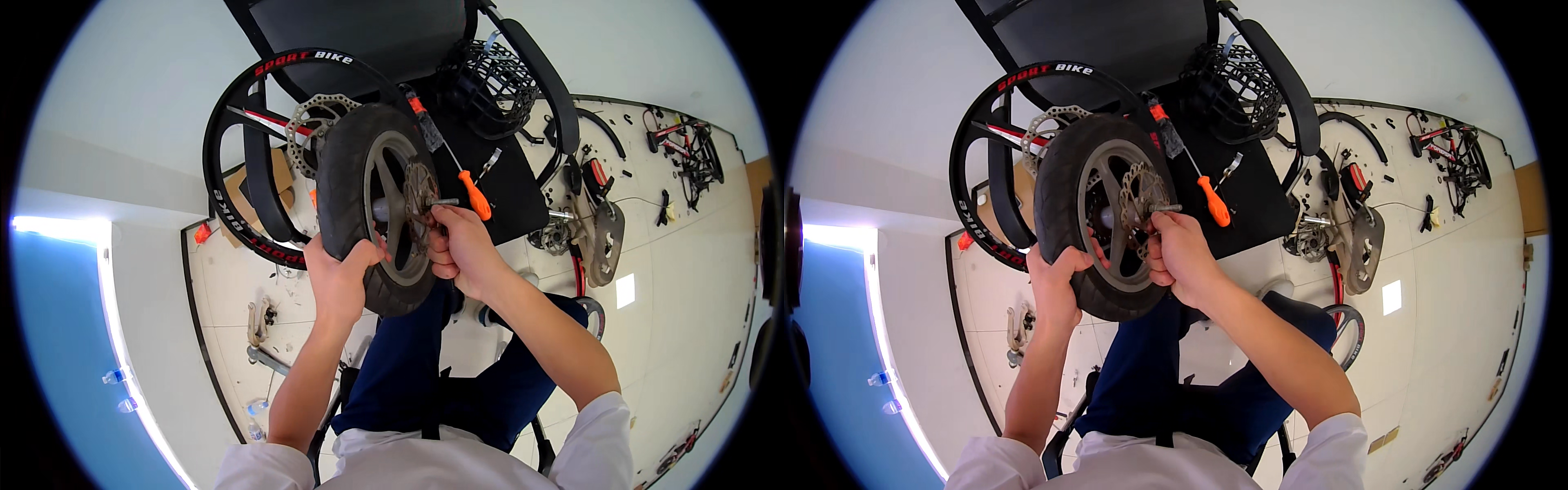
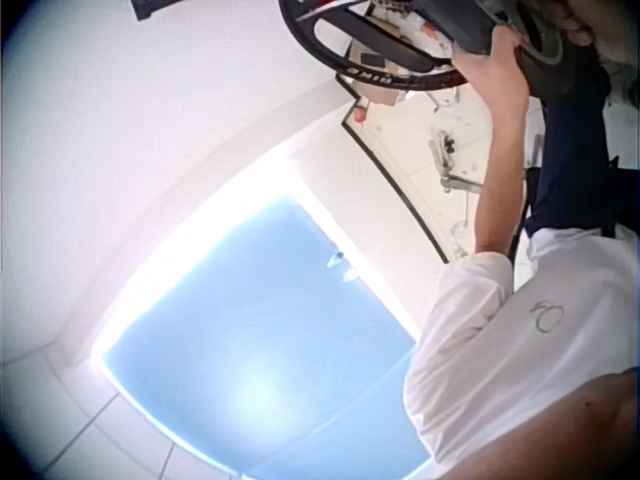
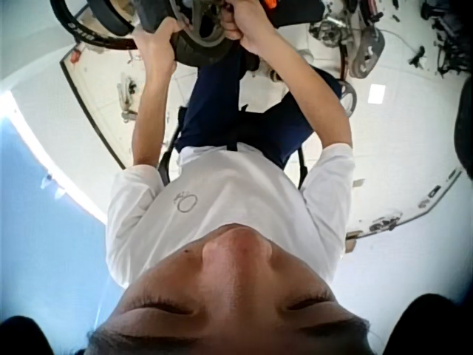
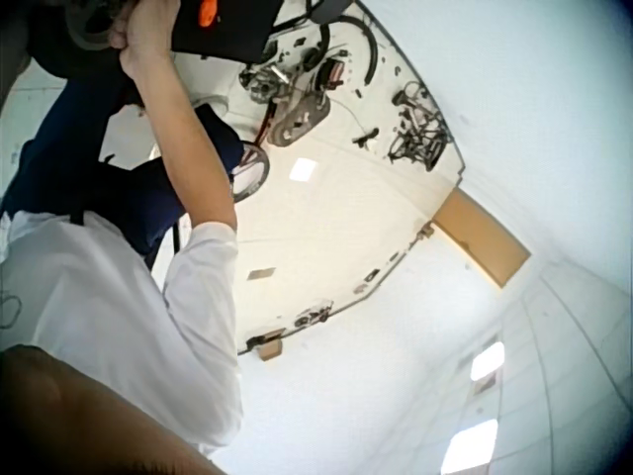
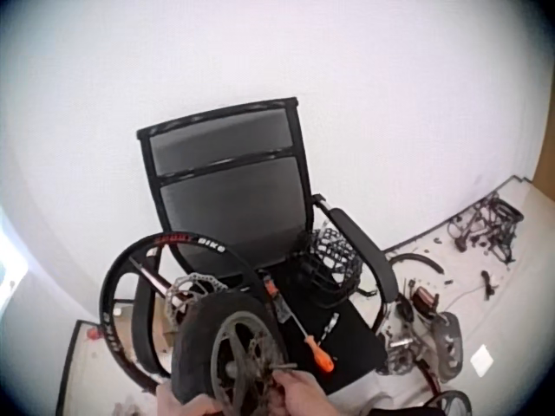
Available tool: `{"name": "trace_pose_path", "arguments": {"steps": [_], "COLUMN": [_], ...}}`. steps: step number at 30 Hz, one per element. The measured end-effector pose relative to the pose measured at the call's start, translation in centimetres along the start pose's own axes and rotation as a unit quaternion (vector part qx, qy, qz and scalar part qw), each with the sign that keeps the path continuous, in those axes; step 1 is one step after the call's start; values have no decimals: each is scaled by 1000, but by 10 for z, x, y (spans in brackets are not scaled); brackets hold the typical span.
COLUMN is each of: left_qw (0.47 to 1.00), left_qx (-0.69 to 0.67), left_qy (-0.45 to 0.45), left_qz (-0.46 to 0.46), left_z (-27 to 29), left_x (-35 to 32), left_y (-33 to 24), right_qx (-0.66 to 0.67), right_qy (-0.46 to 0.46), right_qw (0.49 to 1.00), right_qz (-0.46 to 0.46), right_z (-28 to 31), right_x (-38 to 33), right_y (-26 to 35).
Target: The person sits on an office chair and assembles bicycle wheels by attaching tires to rims and securing brake discs. They handle multiple wheel components, including rims, tires, and brake rotors, using their hands to fit and tighten the parts.
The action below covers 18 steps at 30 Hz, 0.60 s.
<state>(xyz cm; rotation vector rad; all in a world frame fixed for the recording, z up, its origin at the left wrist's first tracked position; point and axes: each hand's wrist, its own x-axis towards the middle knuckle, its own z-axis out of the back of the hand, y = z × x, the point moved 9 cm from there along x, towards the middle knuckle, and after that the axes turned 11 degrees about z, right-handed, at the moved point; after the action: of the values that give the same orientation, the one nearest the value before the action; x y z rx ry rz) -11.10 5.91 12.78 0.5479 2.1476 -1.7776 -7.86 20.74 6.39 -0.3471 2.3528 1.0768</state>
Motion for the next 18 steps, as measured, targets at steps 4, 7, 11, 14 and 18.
{"name": "trace_pose_path", "arguments": {"steps": [4,7,11,14,18], "left_qw": [999,999,999,998,995], "left_qx": [33,42,29,25,75], "left_qy": [-9,-17,-32,-33,-33], "left_qz": [-12,-20,-32,-40,-65], "left_z": [1,-2,-2,-8,-14], "left_x": [0,-4,-10,-19,-35], "left_y": [7,11,16,23,40], "right_qx": [3,0,-8,-20,-40], "right_qy": [-15,-19,-37,-44,-35], "right_qw": [1000,1000,999,998,997], "right_qz": [0,-6,-28,-40,-56], "right_z": [6,8,11,19,25], "right_x": [0,-4,-13,-15,-18], "right_y": [2,2,3,2,0]}}
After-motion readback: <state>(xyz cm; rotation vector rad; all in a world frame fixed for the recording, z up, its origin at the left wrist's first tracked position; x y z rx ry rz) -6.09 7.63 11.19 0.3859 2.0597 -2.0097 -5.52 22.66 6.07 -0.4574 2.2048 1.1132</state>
